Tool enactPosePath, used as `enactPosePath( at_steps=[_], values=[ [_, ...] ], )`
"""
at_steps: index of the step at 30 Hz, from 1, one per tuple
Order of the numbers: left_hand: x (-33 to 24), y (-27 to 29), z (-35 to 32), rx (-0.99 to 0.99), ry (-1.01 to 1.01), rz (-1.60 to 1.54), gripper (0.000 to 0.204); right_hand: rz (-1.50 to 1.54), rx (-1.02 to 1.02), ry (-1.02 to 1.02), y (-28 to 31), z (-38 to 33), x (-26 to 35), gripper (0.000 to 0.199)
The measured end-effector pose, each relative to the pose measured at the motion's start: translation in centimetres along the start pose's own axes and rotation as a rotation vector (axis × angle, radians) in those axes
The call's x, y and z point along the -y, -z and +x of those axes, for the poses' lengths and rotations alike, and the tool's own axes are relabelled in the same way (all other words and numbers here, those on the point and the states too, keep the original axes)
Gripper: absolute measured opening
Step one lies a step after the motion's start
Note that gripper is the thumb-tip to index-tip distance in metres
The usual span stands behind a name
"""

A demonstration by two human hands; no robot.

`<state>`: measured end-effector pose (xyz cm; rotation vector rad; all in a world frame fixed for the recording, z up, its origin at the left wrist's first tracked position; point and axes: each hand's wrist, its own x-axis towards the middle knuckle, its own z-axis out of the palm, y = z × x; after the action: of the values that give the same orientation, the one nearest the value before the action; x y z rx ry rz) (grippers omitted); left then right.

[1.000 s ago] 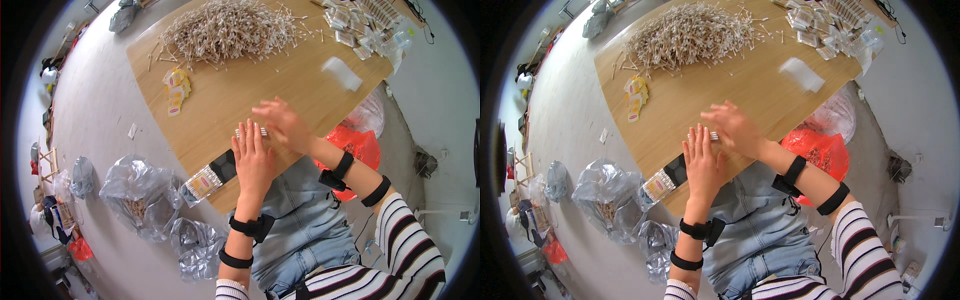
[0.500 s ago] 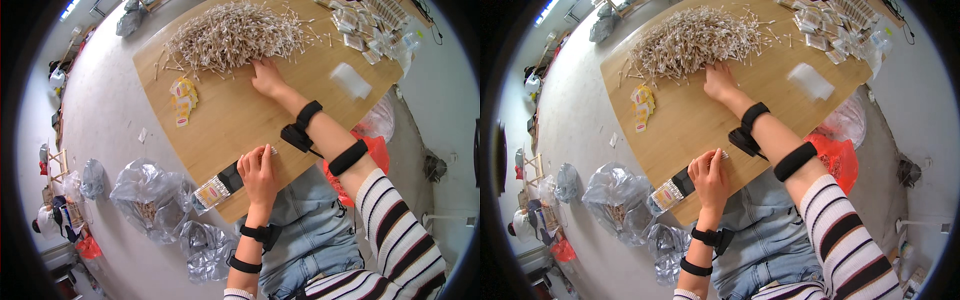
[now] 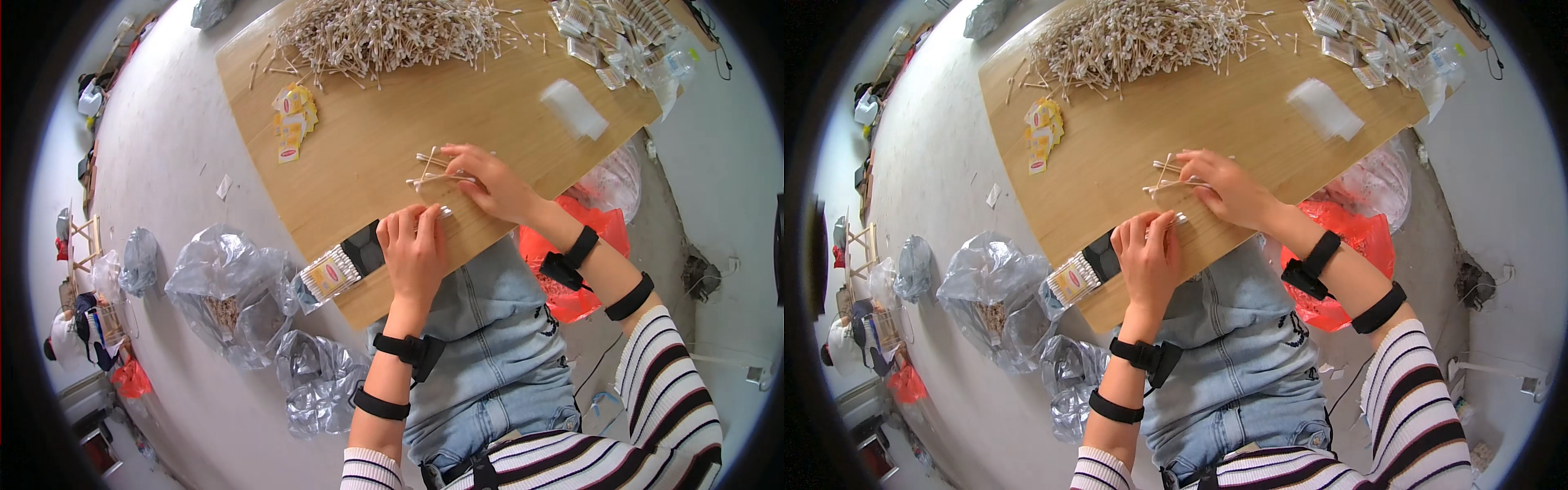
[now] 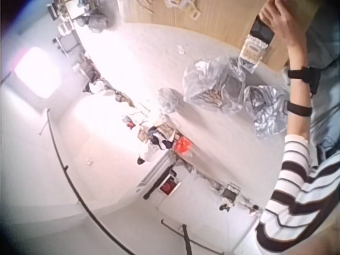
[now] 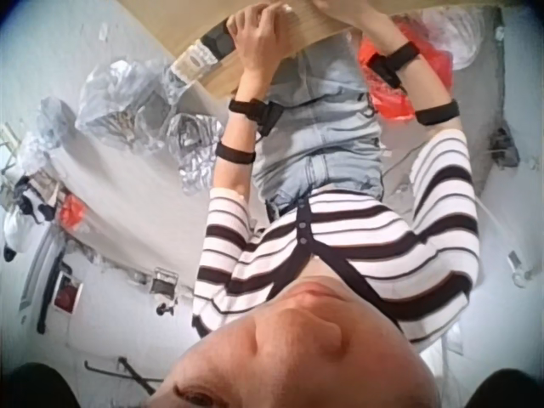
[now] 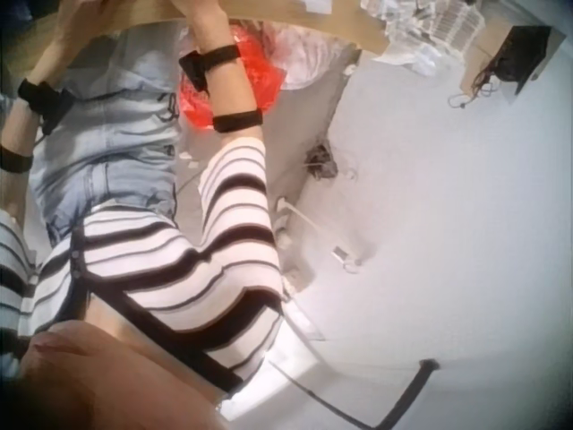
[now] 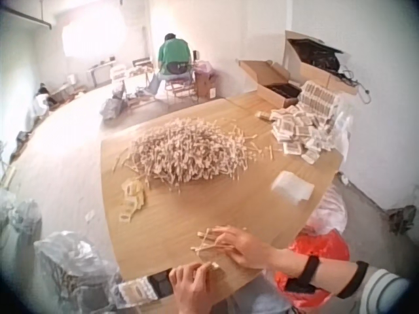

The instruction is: Sorting cotton swabs into groups and placing them into small plastic bags with labels.

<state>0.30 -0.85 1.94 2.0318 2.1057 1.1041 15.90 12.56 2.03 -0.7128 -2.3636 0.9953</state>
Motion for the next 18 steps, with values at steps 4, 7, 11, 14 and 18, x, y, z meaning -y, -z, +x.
enactPosePath(
  at_steps=[4, 7, 11, 14, 18],
  values=[
    [-0.2, 0.0, 0.0, 0.002, 0.057, -0.007, 0.025, -0.146, -0.202, 0.091, -0.5, 1.6, 0.2, 0.050],
    [-0.3, 0.3, 0.0, -0.008, 0.068, -0.024, 0.032, -0.240, -0.097, 0.148, -0.3, 2.8, 0.5, 0.046],
    [-0.4, 0.2, 0.1, -0.008, 0.100, -0.023, 0.041, -0.210, -0.079, 0.160, -0.8, 3.2, 0.3, 0.035],
    [-0.3, 0.1, 0.1, -0.050, 0.130, -0.011, 0.049, -0.211, -0.055, 0.171, -1.3, 3.1, 1.1, 0.022],
    [0.0, -0.2, 0.1, -0.076, 0.142, -0.039, 0.058, -0.223, -0.042, 0.230, -2.0, 2.2, 2.0, 0.021]
  ],
)
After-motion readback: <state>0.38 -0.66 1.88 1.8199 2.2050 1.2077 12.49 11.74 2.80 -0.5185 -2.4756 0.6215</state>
